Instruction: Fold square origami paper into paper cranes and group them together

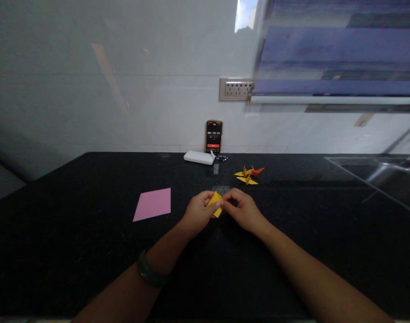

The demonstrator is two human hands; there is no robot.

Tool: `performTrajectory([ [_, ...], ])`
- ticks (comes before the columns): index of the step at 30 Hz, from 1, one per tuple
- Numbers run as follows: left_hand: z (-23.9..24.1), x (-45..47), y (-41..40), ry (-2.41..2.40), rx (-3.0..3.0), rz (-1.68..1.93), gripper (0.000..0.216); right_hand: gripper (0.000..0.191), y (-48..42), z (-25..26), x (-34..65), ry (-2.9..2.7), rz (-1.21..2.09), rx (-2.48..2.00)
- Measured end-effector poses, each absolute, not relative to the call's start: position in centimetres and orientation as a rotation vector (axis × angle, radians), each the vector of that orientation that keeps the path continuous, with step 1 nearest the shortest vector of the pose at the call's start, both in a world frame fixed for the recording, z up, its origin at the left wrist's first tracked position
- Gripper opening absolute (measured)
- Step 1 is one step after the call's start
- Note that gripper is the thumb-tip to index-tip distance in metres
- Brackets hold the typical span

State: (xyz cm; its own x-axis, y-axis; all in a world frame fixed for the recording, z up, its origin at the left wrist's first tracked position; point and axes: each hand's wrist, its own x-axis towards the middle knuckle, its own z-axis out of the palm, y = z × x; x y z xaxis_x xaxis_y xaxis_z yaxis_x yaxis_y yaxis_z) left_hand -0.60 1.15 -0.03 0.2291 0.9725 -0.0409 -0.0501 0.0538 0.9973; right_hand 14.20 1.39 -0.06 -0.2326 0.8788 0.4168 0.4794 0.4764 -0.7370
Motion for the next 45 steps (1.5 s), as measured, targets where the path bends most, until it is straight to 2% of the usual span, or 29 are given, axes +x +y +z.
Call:
performTrajectory([
  [3, 0.4, -0.5, 0.9, 1.007, 1.15, 1.001, 0.035, 0.011, 1.7, -0.4, 14.0, -1.654, 0.786, -1.229],
  [6, 0.5, -0.5, 1.0, 1.021, 1.094, 0.994, 0.029, 0.015, 1.9, -0.4, 14.0, -1.536, 0.904, -1.253],
  [11, 0.2, -0.5, 1.2, 1.017, 1.135, 0.992, 0.022, 0.018, 1.9, -0.3, 14.1, -1.603, 0.891, -1.186],
  [14, 0.2, -0.6, 1.2, 0.985, 1.134, 1.003, 0.022, 0.012, 1.7, 0.1, 14.1, -1.702, 0.846, -1.137],
  [22, 0.4, -0.7, 1.0, 0.917, 0.977, 1.114, 0.033, 0.022, 1.1, 0.7, 14.2, -1.903, 0.876, -0.885],
  [26, 0.0, -0.6, 1.3, 0.883, 0.94, 1.149, 0.039, 0.028, 1.0, 0.7, 14.3, -1.924, 0.891, -0.931],
  [28, -0.1, -0.5, 1.4, 0.864, 0.956, 1.133, 0.039, 0.022, 1.1, 0.6, 14.2, -1.893, 0.85, -0.965],
  [32, 0.1, -0.4, 1.2, 0.839, 0.998, 1.094, 0.033, 0.011, 1.3, 0.2, 14.0, -1.812, 0.755, -0.979],
  [45, 0.6, -0.8, 1.2, 0.716, 0.736, 1.095, 0.013, 0.017, 1.2, 0.4, 14.0, -1.78, 0.76, -1.0],
])
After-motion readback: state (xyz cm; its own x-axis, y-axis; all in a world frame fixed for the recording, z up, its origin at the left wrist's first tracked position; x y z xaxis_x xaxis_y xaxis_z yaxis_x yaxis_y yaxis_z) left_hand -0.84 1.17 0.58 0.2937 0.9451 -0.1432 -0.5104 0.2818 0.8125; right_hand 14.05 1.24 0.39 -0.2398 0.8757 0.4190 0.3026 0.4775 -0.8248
